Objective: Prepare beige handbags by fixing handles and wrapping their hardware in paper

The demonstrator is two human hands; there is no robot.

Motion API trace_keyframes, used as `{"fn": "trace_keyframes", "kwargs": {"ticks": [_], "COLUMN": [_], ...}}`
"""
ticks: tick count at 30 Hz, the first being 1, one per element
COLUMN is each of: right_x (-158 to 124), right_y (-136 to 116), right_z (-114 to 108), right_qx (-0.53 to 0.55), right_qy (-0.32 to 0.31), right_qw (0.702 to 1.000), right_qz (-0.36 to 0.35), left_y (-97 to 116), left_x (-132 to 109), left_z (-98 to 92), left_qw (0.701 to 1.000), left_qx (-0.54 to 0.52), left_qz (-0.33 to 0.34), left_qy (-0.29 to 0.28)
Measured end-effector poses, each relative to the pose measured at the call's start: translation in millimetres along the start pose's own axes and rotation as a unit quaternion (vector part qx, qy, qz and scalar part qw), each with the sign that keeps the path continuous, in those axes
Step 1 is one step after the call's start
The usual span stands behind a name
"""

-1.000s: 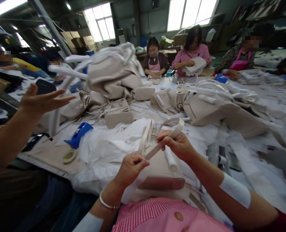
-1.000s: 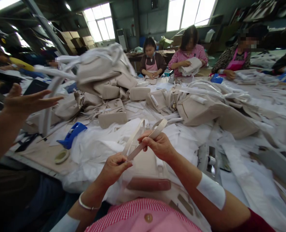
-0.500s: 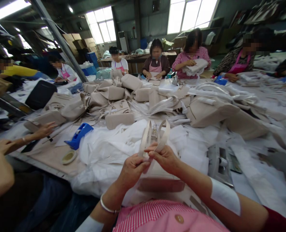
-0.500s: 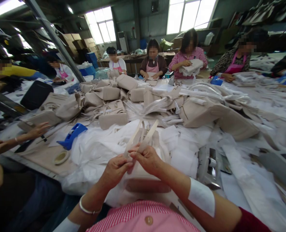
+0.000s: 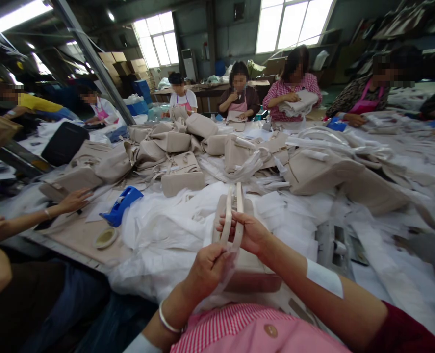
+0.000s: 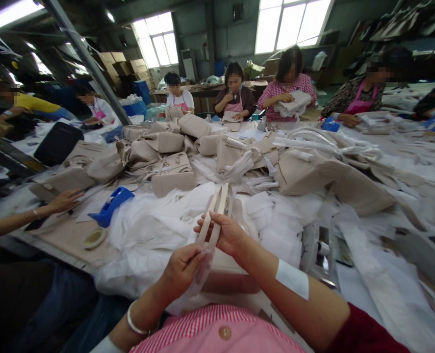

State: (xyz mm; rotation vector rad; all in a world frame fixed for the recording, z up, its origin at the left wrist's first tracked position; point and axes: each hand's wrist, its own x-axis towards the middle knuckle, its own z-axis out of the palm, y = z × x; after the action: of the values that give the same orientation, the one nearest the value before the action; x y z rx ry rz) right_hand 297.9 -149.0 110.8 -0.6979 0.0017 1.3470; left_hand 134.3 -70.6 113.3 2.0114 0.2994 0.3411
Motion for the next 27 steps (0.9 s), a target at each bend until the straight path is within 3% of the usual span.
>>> {"fn": "trace_keyframes", "kwargs": {"ticks": [2, 6, 9, 15, 20, 23, 27], "right_x": [3.2, 3.2, 1.6, 0.1, -10.0, -18.4, -8.0], "right_y": [1.1, 3.4, 3.2, 2.2, 20.9, 37.2, 25.9], "right_z": [2.4, 2.7, 2.2, 2.1, 3.2, 2.0, -6.6], "right_qx": [0.004, -0.027, -0.054, -0.124, -0.219, -0.265, -0.143], "right_qy": [-0.009, -0.014, -0.010, 0.010, -0.005, -0.032, -0.048], "right_qw": [0.999, 0.994, 0.989, 0.977, 0.959, 0.953, 0.984], "right_qz": [-0.040, -0.108, -0.134, -0.171, -0.179, -0.146, -0.090], "left_y": [-2.4, -8.8, -10.6, -4.8, 3.9, 6.2, 1.3], "left_x": [-2.4, -5.1, -5.7, -2.1, 9.2, 11.9, 6.9], "left_z": [3.7, 6.9, 6.5, 4.7, 1.7, 0.3, 0.7], "left_qw": [0.998, 0.984, 0.977, 0.972, 0.956, 0.958, 0.968], "left_qx": [-0.027, -0.080, -0.067, -0.055, -0.115, -0.110, -0.067], "left_qz": [-0.017, -0.113, -0.151, -0.168, -0.204, -0.199, -0.186], "left_qy": [0.045, 0.116, 0.133, 0.156, 0.176, 0.177, 0.158]}}
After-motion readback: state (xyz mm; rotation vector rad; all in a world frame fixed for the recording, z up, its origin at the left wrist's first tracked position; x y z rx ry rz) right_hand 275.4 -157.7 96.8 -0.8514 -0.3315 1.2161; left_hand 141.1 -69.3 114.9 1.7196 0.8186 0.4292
